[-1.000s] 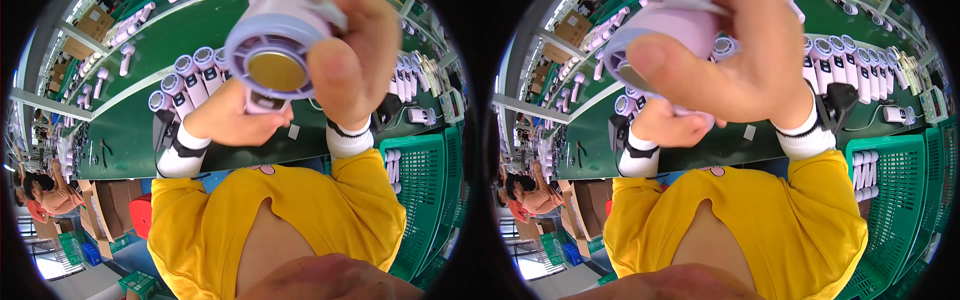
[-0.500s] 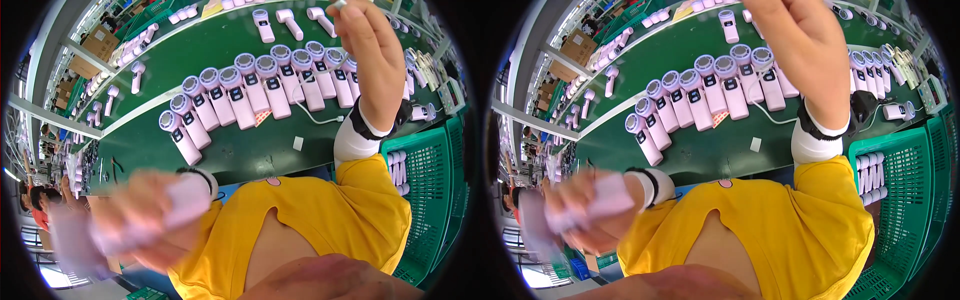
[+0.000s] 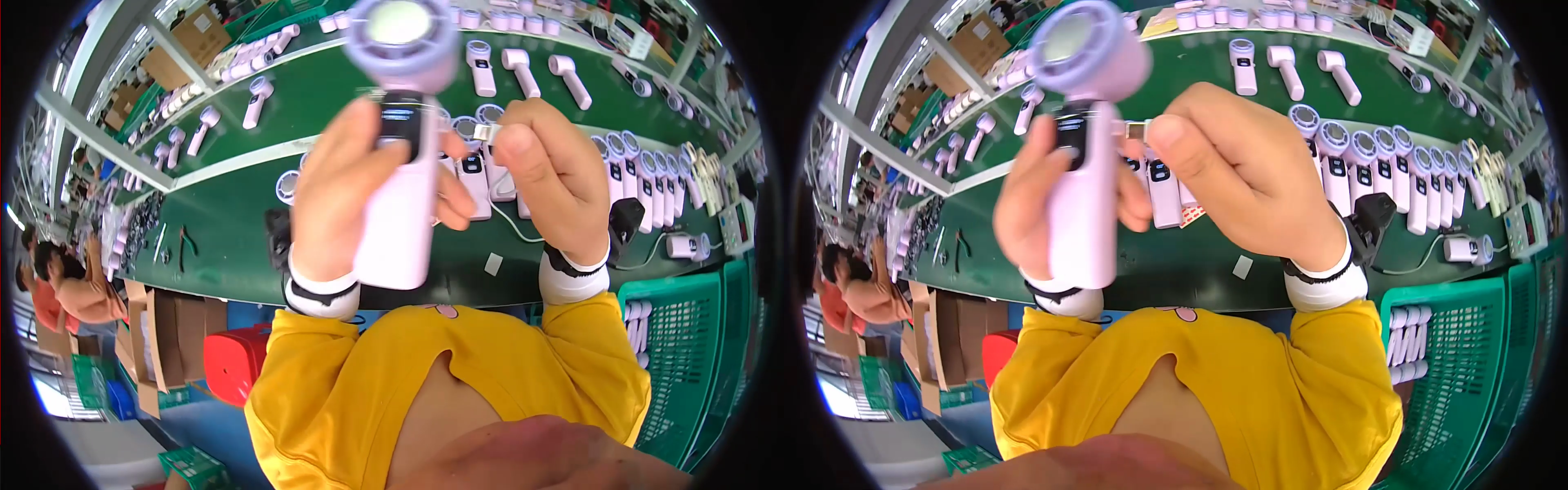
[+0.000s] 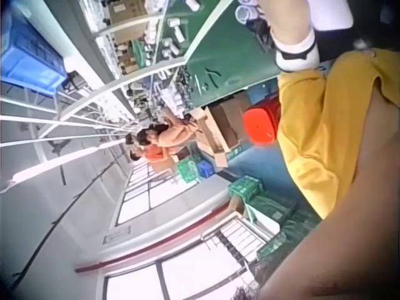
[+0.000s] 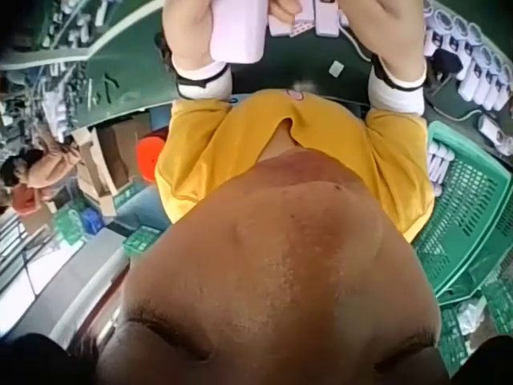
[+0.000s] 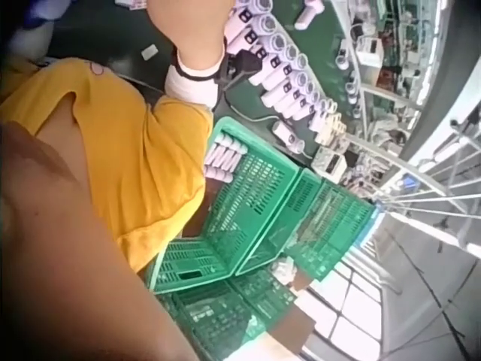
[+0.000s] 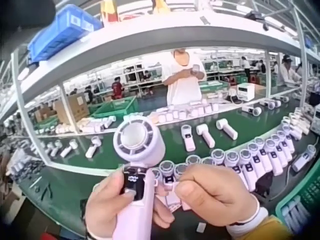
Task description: Inspecting and testing the functionality of handheld electric fans on a production line.
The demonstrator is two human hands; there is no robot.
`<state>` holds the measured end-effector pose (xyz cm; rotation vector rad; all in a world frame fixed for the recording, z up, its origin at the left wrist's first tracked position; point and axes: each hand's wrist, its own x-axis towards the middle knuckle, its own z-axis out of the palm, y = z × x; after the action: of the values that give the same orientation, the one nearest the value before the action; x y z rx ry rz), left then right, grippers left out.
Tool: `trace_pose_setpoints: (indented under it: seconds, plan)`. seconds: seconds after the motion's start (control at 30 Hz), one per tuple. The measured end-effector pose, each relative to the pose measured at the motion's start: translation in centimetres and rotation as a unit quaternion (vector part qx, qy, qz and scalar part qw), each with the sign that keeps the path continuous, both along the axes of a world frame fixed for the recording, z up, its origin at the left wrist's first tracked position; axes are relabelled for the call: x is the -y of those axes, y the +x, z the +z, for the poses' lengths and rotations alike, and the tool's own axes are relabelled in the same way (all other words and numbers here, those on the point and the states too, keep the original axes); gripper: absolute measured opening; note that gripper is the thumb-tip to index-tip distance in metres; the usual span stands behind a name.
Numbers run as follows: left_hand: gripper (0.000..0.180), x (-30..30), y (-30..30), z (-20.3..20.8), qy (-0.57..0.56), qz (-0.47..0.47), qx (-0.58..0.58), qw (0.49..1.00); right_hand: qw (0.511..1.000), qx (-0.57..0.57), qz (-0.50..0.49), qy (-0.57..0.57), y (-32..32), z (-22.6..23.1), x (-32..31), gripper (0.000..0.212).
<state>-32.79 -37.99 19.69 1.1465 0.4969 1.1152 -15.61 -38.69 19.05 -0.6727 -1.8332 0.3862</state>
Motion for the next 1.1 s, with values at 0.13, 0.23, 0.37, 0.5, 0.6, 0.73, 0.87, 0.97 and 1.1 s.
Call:
trace_pose_setpoints:
  seconds: [0.13, 0.23, 0.37, 0.5, 0.6, 0.73, 0.87, 0.97, 1.1]
  plan:
    - [0.041, -0.7, 0.0, -0.6, 0.019, -0.187, 0.056, 0.981, 0.99, -0.053, 0.096, -0.091, 0.6, 0.5, 0.1, 0.023]
    - [0.042, -0.9, 0.7, -1.2, 0.089, -0.137, 0.069, 0.984, 0.991, 0.034, 0.116, -0.055, 1.3, 0.9, 0.2, 0.027]
    - [0.044, -1.4, 0.8, -1.0, 0.15, -0.132, 0.037, 0.979, 0.993, 0.058, 0.102, -0.018, 1.7, 1.1, 0.1, 0.028]
    - [0.045, -1.2, 1.4, -1.8, 0.226, 0.002, -0.041, 0.973, 0.996, 0.072, -0.038, 0.036, 0.4, 0.7, -0.1, 0.028]
    - [0.046, -1.4, 1.6, -2.1, 0.264, 0.069, -0.066, 0.96, 0.996, 0.053, -0.055, 0.038, -0.1, -0.1, -0.8, 0.028]
    - [0.045, -2.0, 1.7, -2.5, 0.292, 0.056, -0.048, 0.954, 0.997, 0.049, -0.05, 0.022, -0.1, -0.1, -1.3, 0.028]
    - [0.047, -2.5, 1.8, -2.6, 0.318, 0.035, -0.033, 0.947, 0.999, 0.012, -0.025, -0.02, -0.2, -0.5, -1.5, 0.027]
    - [0.048, -2.5, 1.4, -2.5, 0.33, 0.024, -0.03, 0.943, 0.999, -0.012, -0.048, -0.012, -0.2, -0.4, -1.3, 0.025]
    - [0.041, -2.2, -1.0, -0.9, 0.222, 0.04, 0.107, 0.968, 0.963, -0.155, -0.199, 0.09, 2.3, 0.4, -0.2, 0.02]
